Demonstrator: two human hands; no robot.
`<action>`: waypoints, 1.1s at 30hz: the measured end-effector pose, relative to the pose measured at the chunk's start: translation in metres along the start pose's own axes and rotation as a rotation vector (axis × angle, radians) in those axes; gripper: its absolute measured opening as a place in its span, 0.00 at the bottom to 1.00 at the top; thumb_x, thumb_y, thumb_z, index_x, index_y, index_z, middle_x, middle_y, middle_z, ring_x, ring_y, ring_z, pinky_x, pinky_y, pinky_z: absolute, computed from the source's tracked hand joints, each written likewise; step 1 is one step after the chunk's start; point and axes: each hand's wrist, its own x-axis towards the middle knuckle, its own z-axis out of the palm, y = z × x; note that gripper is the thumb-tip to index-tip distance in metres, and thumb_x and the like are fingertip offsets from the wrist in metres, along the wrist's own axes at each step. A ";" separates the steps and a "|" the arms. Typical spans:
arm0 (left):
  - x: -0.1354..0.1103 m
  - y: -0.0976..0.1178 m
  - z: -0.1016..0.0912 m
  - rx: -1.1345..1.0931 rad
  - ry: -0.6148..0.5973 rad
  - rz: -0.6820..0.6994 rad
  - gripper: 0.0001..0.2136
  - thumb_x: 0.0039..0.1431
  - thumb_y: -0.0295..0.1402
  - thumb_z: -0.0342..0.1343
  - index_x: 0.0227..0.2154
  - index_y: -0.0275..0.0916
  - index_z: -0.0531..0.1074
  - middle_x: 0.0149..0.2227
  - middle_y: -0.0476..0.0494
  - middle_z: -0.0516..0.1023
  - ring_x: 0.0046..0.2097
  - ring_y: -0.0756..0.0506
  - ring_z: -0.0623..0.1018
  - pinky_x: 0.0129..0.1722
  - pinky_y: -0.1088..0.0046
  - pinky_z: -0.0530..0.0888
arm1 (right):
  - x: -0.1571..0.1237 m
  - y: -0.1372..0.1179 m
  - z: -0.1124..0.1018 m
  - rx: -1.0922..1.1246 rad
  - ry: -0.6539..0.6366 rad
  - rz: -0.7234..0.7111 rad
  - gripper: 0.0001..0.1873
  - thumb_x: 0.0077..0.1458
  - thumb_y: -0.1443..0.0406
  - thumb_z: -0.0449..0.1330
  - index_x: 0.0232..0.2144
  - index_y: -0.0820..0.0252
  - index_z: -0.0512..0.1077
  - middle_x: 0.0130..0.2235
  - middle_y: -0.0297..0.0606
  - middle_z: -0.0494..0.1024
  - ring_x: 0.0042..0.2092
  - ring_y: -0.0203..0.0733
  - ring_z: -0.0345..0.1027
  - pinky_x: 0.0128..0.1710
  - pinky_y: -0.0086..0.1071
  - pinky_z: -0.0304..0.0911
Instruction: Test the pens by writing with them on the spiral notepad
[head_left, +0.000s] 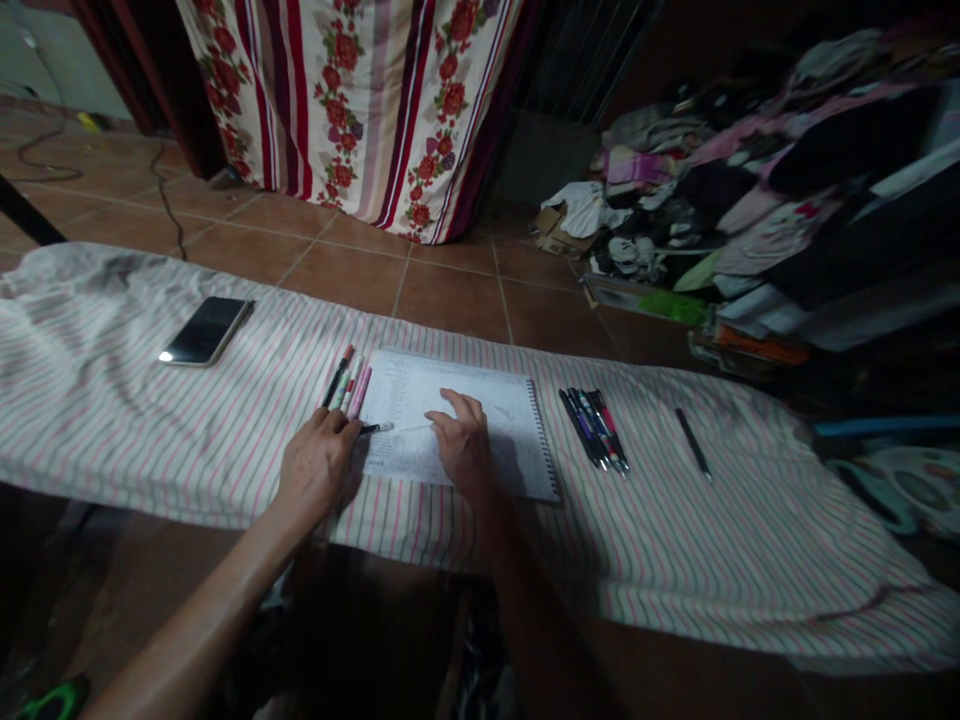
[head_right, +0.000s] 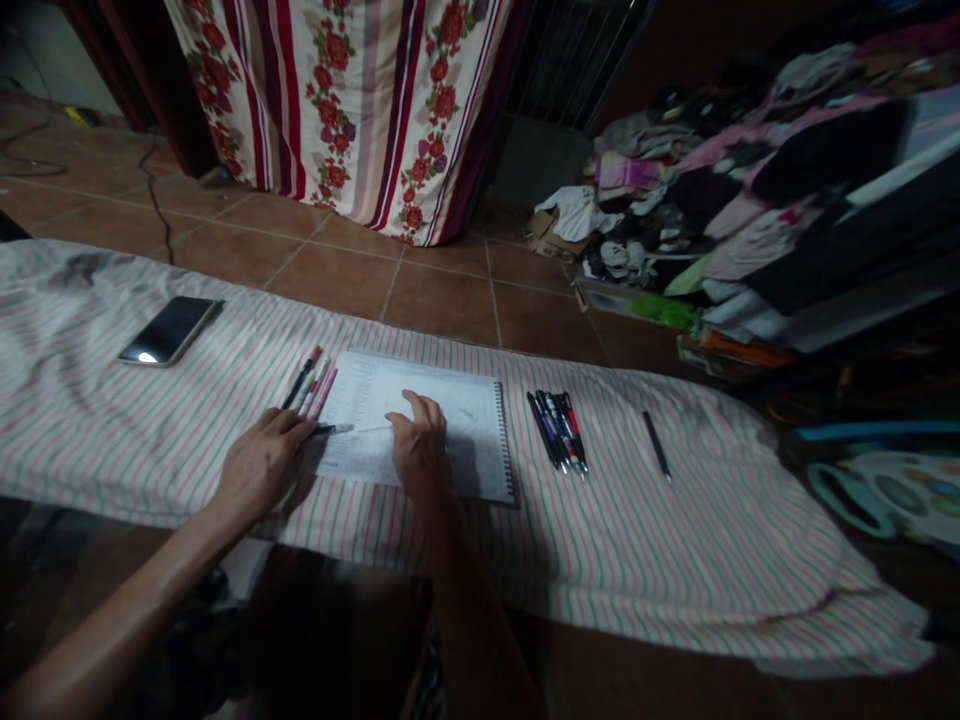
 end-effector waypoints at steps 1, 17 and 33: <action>0.000 0.000 0.000 -0.003 -0.004 0.002 0.12 0.58 0.27 0.44 0.38 0.38 0.72 0.34 0.41 0.72 0.40 0.41 0.68 0.38 0.67 0.68 | 0.000 0.000 0.001 0.002 0.002 -0.001 0.12 0.52 0.72 0.54 0.34 0.58 0.76 0.50 0.45 0.68 0.49 0.48 0.57 0.47 0.43 0.59; 0.002 0.012 -0.011 -0.054 -0.047 0.003 0.13 0.55 0.24 0.44 0.40 0.36 0.70 0.33 0.41 0.71 0.39 0.41 0.68 0.39 0.67 0.67 | 0.003 -0.002 -0.010 0.055 0.084 -0.025 0.12 0.50 0.72 0.55 0.35 0.61 0.76 0.47 0.45 0.70 0.48 0.47 0.58 0.50 0.41 0.59; 0.006 0.029 -0.013 0.038 -0.045 -0.070 0.12 0.57 0.26 0.41 0.35 0.37 0.71 0.36 0.38 0.69 0.41 0.40 0.68 0.34 0.68 0.68 | -0.002 0.018 -0.028 0.058 0.155 0.032 0.11 0.52 0.69 0.54 0.33 0.62 0.76 0.46 0.46 0.71 0.47 0.47 0.59 0.50 0.41 0.59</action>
